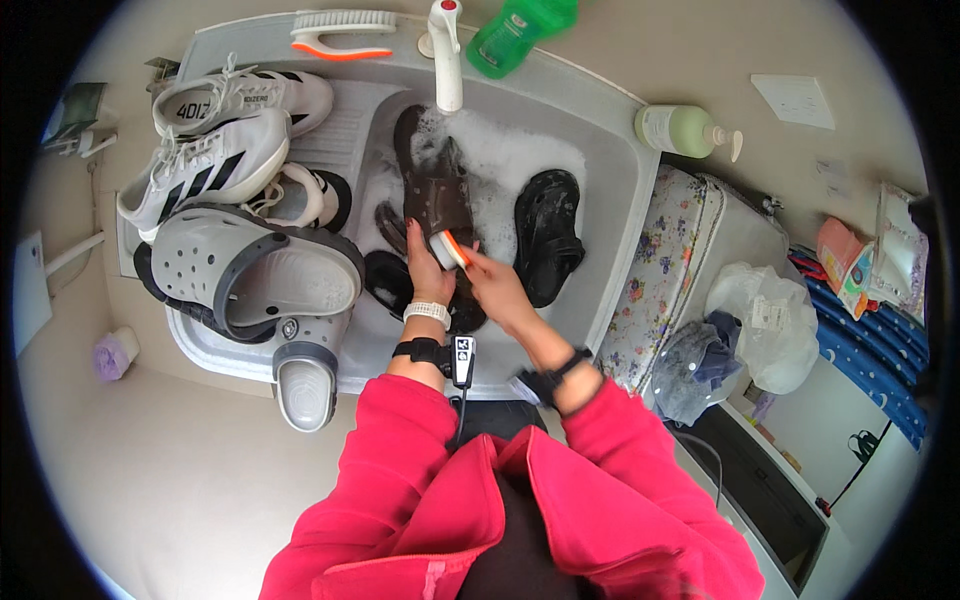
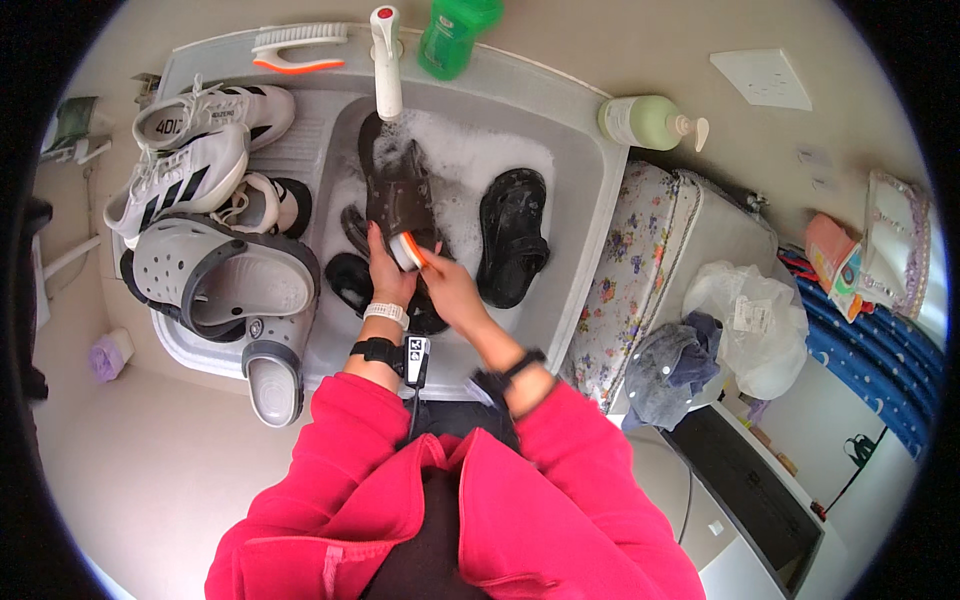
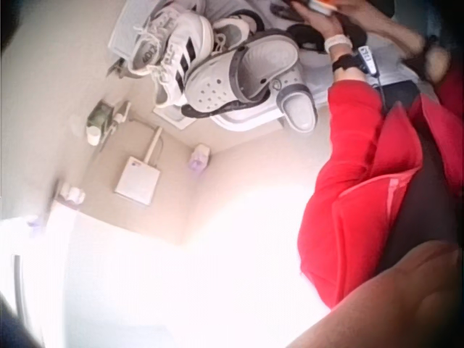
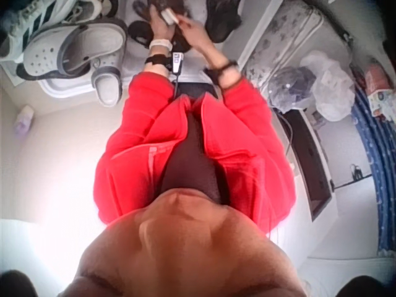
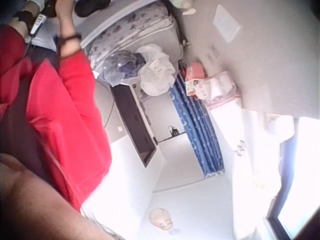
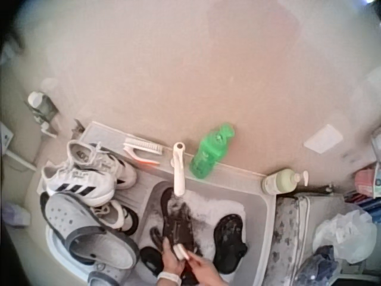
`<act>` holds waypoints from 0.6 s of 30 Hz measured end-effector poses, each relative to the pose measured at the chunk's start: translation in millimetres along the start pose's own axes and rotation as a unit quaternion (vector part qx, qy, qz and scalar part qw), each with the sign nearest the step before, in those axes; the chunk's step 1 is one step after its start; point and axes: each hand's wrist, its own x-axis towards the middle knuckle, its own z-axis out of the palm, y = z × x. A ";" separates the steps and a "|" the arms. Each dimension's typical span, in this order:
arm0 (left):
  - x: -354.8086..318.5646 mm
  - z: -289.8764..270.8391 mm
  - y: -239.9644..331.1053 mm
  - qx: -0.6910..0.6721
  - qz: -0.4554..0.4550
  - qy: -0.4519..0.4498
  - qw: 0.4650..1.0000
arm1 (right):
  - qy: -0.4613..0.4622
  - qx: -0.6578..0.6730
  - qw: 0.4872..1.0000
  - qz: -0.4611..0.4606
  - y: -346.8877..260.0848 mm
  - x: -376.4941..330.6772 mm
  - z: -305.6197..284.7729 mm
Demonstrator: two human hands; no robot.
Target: The person scrubs several pairs of shoes and sandals in a sink filled with soapy water using an orange brush. They scrub the soles and uppers of each item, rinse them under running water, and place them on the sink's draining board. The person handles crocs, sneakers, and sandals one at a time.
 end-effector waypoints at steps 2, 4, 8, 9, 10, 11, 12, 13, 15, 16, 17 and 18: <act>0.8 -0.4 1.3 -0.004 0.035 -0.013 0.999 | -0.024 0.068 0.997 0.023 -23.1 -5.4 4.3; -0.5 -0.7 2.0 0.012 0.011 -0.011 1.000 | -0.040 0.145 0.986 0.075 -43.6 -9.5 6.4; -4.6 0.2 4.6 0.012 -0.001 -0.039 0.999 | -0.065 0.176 0.965 0.182 -47.8 -12.8 0.5; -4.8 0.5 5.3 0.011 -0.001 -0.035 0.999 | -0.083 0.207 0.962 0.156 -41.1 -10.8 -0.7; -5.5 0.5 5.7 0.011 0.000 -0.031 0.999 | -0.110 0.243 0.957 0.112 -32.4 -8.8 -1.5; -5.3 0.1 5.8 0.019 0.027 -0.055 0.998 | -0.078 0.219 0.966 0.111 -22.8 -9.2 -1.4; -4.8 -0.6 5.7 0.005 0.000 -0.043 0.999 | -0.042 0.102 0.993 0.037 -13.3 -7.8 -0.8; -4.6 -1.4 5.5 0.008 -0.005 -0.056 0.998 | -0.013 -0.014 0.999 -0.033 -5.7 -6.9 0.6; -3.0 -2.5 5.7 0.012 -0.003 -0.061 0.998 | 0.040 -0.200 0.972 -0.113 -0.6 -4.3 5.3; -2.6 -3.0 5.0 0.009 0.003 -0.050 0.999 | 0.073 -0.272 0.937 -0.208 -0.8 -5.6 6.5; -2.0 -3.3 5.7 0.008 0.012 -0.043 0.999 | 0.082 -0.356 0.914 -0.180 -3.8 -4.4 8.6; -2.4 -3.2 4.8 0.003 0.009 -0.041 0.999 | 0.119 -0.441 0.875 -0.162 -6.6 -7.0 8.4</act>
